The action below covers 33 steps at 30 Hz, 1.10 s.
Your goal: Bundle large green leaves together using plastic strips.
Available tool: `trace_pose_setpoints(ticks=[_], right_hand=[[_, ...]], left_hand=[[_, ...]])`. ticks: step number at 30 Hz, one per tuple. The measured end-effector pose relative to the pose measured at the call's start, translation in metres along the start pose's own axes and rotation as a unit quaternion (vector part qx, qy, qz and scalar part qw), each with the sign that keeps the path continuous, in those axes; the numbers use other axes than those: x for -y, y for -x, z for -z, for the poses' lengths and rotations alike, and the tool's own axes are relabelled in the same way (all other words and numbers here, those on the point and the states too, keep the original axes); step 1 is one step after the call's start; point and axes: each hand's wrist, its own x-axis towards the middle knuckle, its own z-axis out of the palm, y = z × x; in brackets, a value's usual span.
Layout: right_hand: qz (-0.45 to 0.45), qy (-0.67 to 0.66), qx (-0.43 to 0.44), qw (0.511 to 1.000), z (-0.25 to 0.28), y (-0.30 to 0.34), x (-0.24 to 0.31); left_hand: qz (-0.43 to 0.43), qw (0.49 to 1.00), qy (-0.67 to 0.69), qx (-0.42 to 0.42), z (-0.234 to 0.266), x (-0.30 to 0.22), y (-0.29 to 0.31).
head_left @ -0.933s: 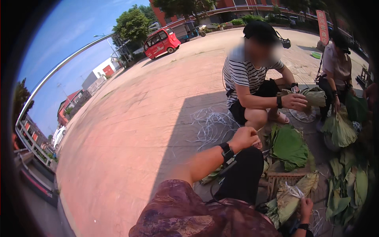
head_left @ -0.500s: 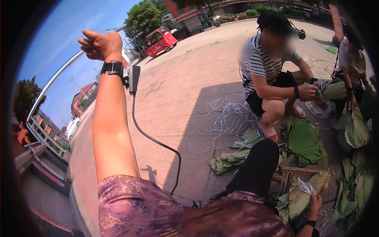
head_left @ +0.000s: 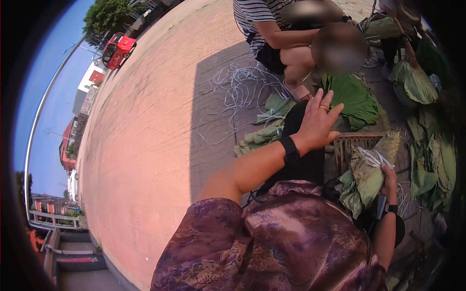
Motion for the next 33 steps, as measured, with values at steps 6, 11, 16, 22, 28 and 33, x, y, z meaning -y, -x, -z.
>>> trace_pose_setpoints(ticks=[6,11,16,22,28,33], right_hand=[[0.377,0.456,-0.001,0.806,-0.114,0.080,0.108],[0.584,0.648,0.047,0.488,-0.209,0.106,0.146],[0.633,0.648,0.039,0.421,-0.283,0.093,0.147],[0.585,0.616,0.022,0.526,-0.246,0.089,0.160],[0.438,0.665,-0.162,0.583,-0.124,0.098,0.154],[0.345,0.724,-0.289,0.522,-0.044,0.148,0.156]], left_hand=[[-0.206,0.978,-0.009,-0.035,0.020,-0.070,-0.027],[-0.115,0.989,-0.053,0.073,0.061,-0.044,-0.038],[0.011,0.997,-0.051,0.053,0.088,0.038,-0.021],[0.276,0.951,-0.074,0.117,0.093,0.168,0.054],[0.352,0.913,-0.090,0.185,-0.020,0.209,0.118],[0.387,0.767,-0.149,0.489,-0.113,0.225,0.148]])
